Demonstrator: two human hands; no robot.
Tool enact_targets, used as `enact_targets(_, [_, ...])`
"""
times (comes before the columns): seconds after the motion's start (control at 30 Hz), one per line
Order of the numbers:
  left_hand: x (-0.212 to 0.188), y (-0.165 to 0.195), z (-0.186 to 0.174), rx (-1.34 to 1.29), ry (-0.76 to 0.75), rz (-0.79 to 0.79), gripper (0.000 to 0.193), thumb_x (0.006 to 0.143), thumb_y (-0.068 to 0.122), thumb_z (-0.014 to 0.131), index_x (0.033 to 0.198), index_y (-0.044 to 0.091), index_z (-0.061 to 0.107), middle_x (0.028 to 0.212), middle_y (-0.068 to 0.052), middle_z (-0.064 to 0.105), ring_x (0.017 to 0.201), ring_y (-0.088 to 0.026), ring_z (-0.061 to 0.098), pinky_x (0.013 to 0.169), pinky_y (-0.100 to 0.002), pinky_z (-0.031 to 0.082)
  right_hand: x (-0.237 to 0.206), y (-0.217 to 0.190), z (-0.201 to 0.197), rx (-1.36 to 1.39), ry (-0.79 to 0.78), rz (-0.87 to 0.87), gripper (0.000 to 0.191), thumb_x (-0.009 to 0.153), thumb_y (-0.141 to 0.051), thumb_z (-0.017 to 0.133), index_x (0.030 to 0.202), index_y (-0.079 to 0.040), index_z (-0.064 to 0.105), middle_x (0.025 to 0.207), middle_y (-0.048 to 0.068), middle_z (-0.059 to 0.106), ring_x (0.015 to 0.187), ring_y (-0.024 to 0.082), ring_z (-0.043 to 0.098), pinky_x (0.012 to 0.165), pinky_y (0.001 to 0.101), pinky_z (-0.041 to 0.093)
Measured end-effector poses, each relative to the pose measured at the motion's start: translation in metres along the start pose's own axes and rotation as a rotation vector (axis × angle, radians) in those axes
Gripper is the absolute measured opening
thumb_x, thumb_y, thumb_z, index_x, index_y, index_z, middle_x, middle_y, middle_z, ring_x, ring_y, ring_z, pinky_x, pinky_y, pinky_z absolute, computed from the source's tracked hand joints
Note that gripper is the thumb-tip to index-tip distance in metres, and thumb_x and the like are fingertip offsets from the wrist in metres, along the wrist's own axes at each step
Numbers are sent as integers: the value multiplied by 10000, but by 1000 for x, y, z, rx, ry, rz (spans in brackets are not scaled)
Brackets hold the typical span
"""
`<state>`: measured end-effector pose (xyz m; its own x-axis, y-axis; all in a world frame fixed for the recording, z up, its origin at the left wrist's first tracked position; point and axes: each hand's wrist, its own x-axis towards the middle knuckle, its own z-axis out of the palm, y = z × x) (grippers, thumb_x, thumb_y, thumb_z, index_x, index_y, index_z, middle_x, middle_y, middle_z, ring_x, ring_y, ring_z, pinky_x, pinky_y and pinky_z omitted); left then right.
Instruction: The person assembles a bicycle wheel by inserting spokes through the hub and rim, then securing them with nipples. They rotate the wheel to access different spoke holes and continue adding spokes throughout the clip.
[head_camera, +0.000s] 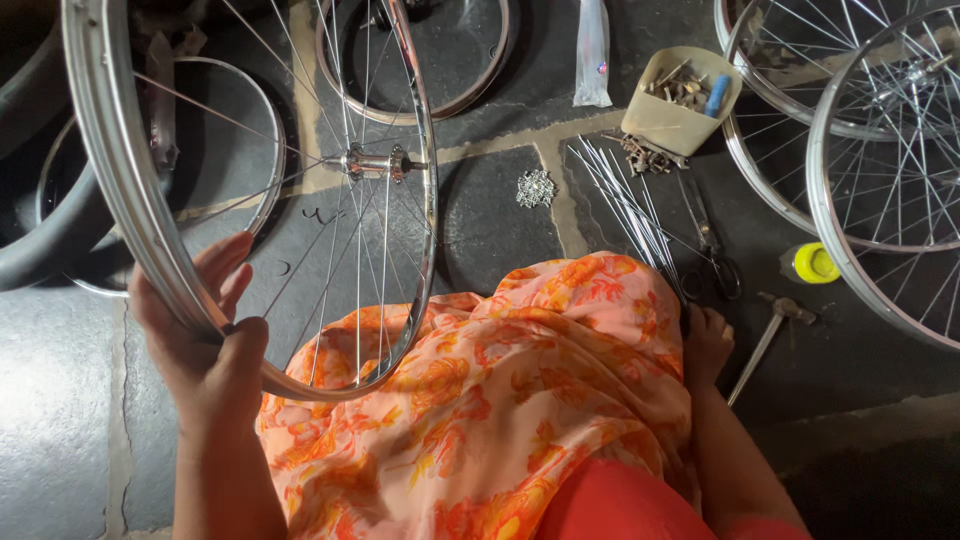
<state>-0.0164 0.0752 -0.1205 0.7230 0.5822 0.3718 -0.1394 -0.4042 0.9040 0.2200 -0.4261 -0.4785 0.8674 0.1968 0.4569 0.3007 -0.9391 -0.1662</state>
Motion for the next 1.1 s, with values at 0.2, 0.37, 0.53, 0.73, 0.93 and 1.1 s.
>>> enact_targets(0.2, [-3, -1, -12, 39, 1, 8, 894, 755, -128, 439, 1588, 103, 210, 1457, -178, 574, 1474, -309, 555, 1300, -541, 453, 21, -6, -14, 156, -245, 214, 237, 930, -220, 701, 1133, -111, 756, 1135, 152, 685, 1093, 390, 640, 940, 475, 522])
enact_targets(0.37, [-14, -7, -10, -4, 5, 13, 885, 780, -124, 445, 1594, 105, 186, 1476, -169, 564, 1493, -303, 550, 1264, -518, 448, 8, 16, -28, 58, -554, 430, 315, 852, -290, 756, 1111, -110, 768, 1163, 180, 686, 1075, 404, 648, 907, 502, 524])
enact_targets(0.53, [-9, -7, -15, -37, -3, -12, 885, 778, -123, 450, 1595, 103, 196, 1469, -169, 573, 1497, -293, 547, 1271, -508, 438, -32, 32, -37, 88, -497, 470, 253, 915, -270, 735, 1093, -97, 785, 1108, 215, 702, 1029, 420, 665, 906, 508, 529])
enact_targets(0.73, [-4, -2, -20, -36, -14, -6, 858, 775, -124, 448, 1575, 99, 230, 1447, -166, 587, 1473, -289, 562, 1284, -517, 452, -12, 7, -20, 172, -313, 356, 226, 847, -229, 715, 1001, -80, 788, 1038, 227, 702, 930, 435, 678, 824, 507, 548])
enact_targets(0.93, [-8, -1, -20, 4, -20, 11, 859, 745, -128, 442, 1553, 85, 244, 1451, -169, 574, 1468, -301, 560, 1282, -533, 467, 61, -17, 14, 93, -308, 128, 184, 1031, -163, 600, 942, -72, 733, 1022, 207, 709, 983, 397, 682, 890, 514, 552])
enact_targets(1.1, [-14, -3, -22, 39, -2, -6, 867, 740, -138, 439, 1559, 78, 256, 1457, -183, 569, 1500, -317, 553, 1268, -539, 465, 112, -14, 29, 152, -618, 256, 225, 846, -259, 765, 1029, -128, 770, 1087, 194, 721, 1016, 405, 672, 882, 492, 548])
